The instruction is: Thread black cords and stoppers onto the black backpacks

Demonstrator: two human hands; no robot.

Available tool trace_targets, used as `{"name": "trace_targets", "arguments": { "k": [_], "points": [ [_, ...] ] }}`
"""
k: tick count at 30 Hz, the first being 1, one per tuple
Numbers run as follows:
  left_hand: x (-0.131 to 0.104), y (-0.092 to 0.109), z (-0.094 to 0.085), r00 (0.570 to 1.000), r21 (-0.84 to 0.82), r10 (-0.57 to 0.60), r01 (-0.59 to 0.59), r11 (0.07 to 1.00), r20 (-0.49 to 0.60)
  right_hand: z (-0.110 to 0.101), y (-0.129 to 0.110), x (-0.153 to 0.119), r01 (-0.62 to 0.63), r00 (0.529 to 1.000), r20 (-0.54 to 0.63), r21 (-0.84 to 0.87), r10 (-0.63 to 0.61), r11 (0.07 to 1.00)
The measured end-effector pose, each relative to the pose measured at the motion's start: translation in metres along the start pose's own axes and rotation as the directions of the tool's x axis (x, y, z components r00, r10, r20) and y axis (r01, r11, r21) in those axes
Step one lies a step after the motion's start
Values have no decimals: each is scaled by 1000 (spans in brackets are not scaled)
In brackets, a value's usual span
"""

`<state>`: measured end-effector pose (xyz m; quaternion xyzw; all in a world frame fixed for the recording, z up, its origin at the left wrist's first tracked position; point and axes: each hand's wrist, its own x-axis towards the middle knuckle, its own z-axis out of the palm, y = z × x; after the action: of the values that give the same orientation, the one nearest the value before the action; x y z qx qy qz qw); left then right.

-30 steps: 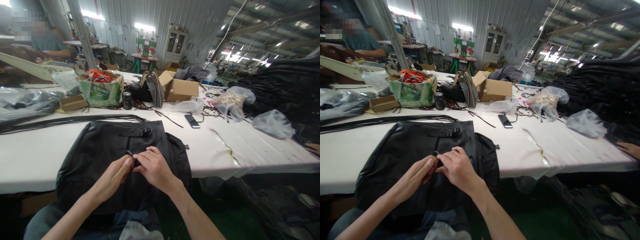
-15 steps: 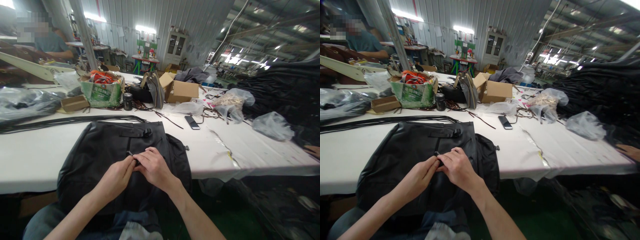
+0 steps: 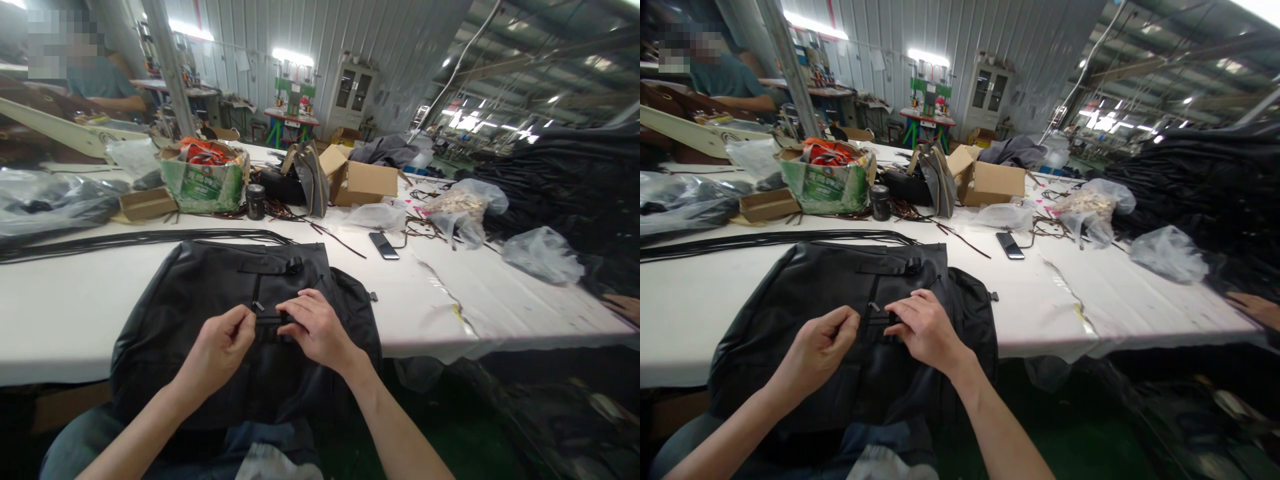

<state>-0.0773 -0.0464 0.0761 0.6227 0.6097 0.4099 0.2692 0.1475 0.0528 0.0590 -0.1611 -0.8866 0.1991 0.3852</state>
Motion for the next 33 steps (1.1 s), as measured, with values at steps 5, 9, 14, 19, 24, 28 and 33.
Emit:
{"name": "trace_targets", "arguments": {
  "k": [5,9,14,19,24,28,33],
  "points": [
    [8,9,-8,998,-42,-57,58,997,6,-12,11,5,-90,993,79,57,85,994],
    [18,1,-13,991,-136,-128,122,983,-33,-16,20,3,-101,992,78,40,98,994],
    [34,-17,-41,969,-346,-198,137,928,-149,-26,42,-13,-182,983,26,-42,183,982],
    [44,-13,-48,972,-380,-209,155,912,-106,-31,54,-19,-213,976,41,-19,214,977],
    [51,1,-45,977,-382,-192,143,913,-92,-35,56,-23,-293,955,58,38,290,955],
    [50,2,-49,976,-374,-184,128,918,-117,-39,59,-29,-339,939,75,39,336,940],
    [50,4,-53,967,-412,-195,112,904,-165,-42,62,-32,-369,926,97,42,364,929]
  ]
}}
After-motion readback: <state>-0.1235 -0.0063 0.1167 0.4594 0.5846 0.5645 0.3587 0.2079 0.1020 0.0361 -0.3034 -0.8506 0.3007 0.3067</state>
